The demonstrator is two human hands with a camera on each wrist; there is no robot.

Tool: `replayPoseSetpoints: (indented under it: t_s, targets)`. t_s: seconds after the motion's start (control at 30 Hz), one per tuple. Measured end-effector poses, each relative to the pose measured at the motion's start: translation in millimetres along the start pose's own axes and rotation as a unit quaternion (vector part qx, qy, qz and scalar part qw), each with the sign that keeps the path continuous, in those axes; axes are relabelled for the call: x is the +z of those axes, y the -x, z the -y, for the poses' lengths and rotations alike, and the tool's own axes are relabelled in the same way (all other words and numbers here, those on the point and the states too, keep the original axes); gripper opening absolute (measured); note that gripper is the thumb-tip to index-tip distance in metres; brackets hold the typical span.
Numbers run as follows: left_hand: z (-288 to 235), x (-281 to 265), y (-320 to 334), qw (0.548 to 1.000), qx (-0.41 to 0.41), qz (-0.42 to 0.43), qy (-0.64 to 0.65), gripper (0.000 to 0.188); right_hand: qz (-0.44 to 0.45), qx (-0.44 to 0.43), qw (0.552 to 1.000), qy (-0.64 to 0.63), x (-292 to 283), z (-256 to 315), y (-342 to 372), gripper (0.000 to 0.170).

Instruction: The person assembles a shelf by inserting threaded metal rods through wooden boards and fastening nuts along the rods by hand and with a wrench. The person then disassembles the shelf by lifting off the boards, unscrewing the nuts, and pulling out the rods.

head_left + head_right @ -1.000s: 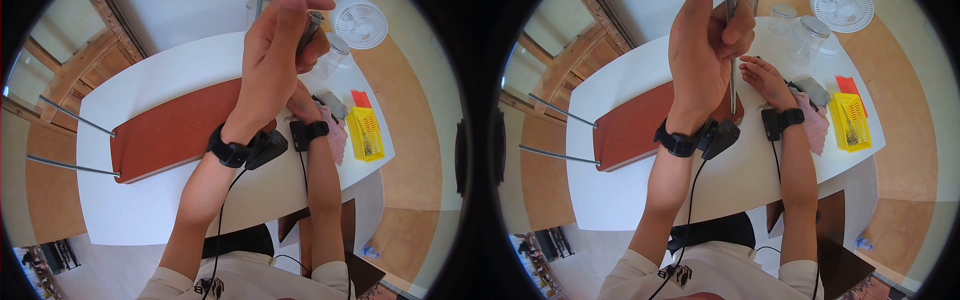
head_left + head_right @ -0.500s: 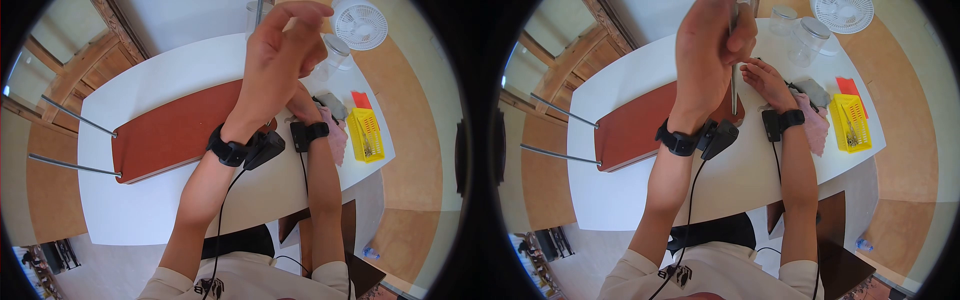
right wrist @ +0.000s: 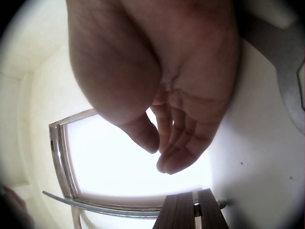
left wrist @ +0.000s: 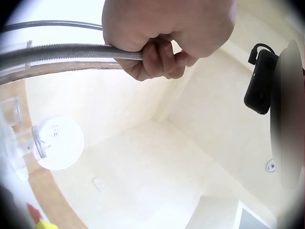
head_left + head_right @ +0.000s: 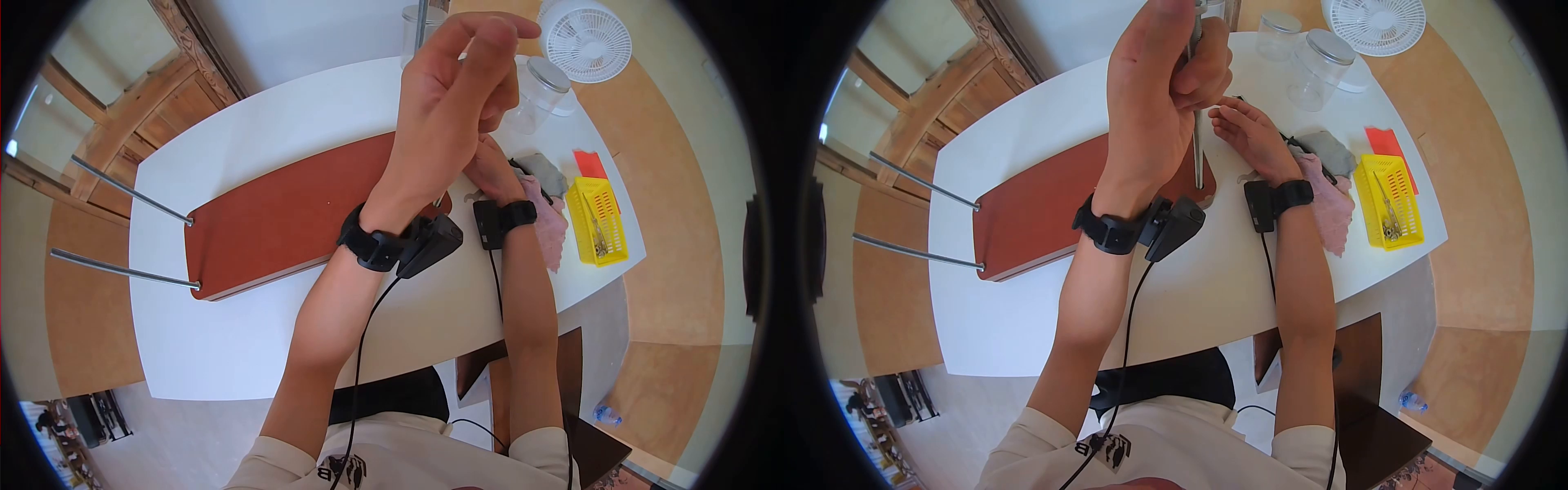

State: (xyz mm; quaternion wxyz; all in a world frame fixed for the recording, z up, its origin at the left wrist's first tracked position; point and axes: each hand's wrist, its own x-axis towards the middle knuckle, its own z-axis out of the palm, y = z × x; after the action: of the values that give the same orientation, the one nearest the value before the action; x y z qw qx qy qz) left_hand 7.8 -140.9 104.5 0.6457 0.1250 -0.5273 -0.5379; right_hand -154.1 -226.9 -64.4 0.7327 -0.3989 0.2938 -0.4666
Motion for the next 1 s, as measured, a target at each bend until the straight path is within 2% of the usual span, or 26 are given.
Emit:
replayPoseSetpoints:
  t_s: [0.17,0.27,0.33,0.47,0.53,0.57,0.63,0.77,0.83,1.0]
  targets:
    - [-5,6,2,1.0,0.012,-0.002,0.012,0.056,-0.004,0.005,1.0,0.01,-1,-1,-2,0.033]
    - [-13,13,3,0.999,-0.026,-0.039,-0.027,0.056,-0.009,0.001,1.0,0.008,2,0,-1,0.032]
    - [1,2,2,1.0,0.006,-0.004,0.003,0.054,-0.018,0.004,1.0,0.005,2,0,-1,0.031]
    - [-1,-4,-1,1.0,0.013,0.007,-0.001,0.056,-0.018,0.0,1.0,0.011,2,0,0,0.031]
    - [-4,-18,-4,0.982,-0.004,0.136,0.129,0.041,-0.008,0.004,1.0,0.007,-1,-1,-2,0.03]
    - [-2,-12,-3,0.982,-0.004,0.136,0.128,0.041,-0.007,0.004,1.0,0.007,-1,0,-2,0.03]
    - [3,6,2,0.997,0.071,0.0,0.012,0.044,-0.015,0.008,1.0,0.006,0,-1,-2,0.03]
    - [-1,6,4,0.998,0.038,0.003,-0.047,0.043,-0.032,0.01,0.998,0.046,7,4,2,0.03]
    - [8,3,1,0.996,0.085,0.009,0.001,0.04,-0.024,-0.002,1.0,0.006,4,1,1,0.03]
    - [7,4,1,0.997,0.078,0.004,-0.009,0.038,-0.015,-0.008,1.0,0.003,2,0,1,0.029]
